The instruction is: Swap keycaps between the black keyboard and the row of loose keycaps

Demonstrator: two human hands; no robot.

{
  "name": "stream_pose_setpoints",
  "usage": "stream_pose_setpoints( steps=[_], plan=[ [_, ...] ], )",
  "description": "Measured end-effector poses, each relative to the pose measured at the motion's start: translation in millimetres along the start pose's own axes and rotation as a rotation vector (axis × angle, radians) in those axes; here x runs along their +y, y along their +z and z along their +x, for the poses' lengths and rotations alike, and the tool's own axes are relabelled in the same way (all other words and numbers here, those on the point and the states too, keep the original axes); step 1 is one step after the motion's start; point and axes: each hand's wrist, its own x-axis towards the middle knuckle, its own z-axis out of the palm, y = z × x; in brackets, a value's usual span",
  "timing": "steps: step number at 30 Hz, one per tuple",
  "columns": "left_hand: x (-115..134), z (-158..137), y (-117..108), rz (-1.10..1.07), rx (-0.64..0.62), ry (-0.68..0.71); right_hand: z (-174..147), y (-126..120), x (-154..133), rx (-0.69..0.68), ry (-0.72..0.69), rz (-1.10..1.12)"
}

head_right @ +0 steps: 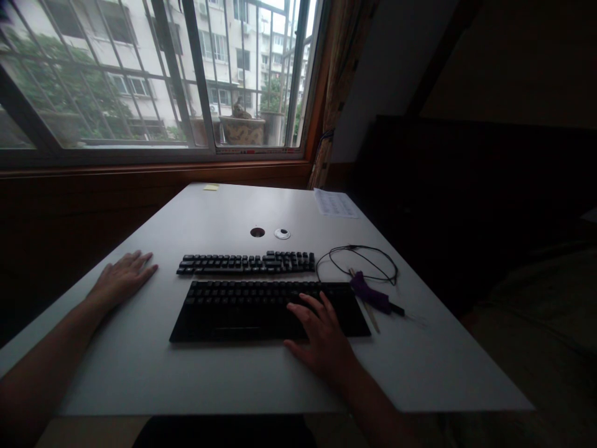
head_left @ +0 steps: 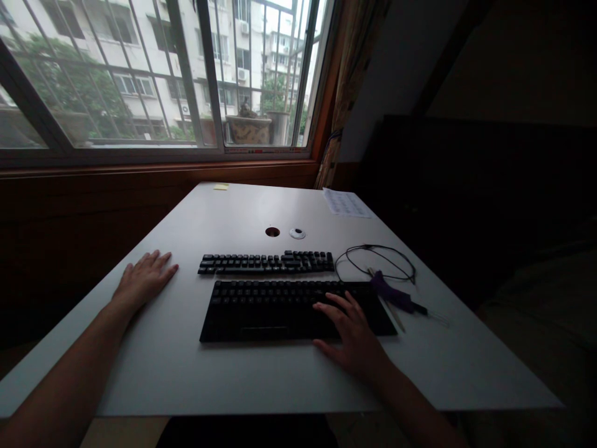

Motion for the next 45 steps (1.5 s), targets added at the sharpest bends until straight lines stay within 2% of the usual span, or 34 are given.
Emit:
stream_pose_setpoints(
  steps=[14,20,25,39,42,45],
  plan=[
    [-1.8,2.2,1.7,0.03,-0.015,-0.003,0.1,-0.1,-2.0,0.001,0.027,0.006],
    [-3.4,3.0,5.4,0.038,0.019,0.003,1.2,-1.7,-3.0,0.009,0.009,-0.003],
    [-2.9,2.6,4.2,0.047,0.014,0.011,2.0,-3.2,-4.4,-0.038,0.036,0.004],
    [-4.9,4.2,5.3,0.023,0.003,0.003,4.2,-6.6,-7.2,-0.009,0.027,0.03],
    [-5.1,4.1,6.1,0.024,0.005,0.001,3.1,-6.5,-7.0,0.061,0.014,0.082],
    [-6.0,4.9,7.3,0.014,0.016,0.015,3.9,-8.5,-2.0,0.204,0.06,0.145]
  ],
)
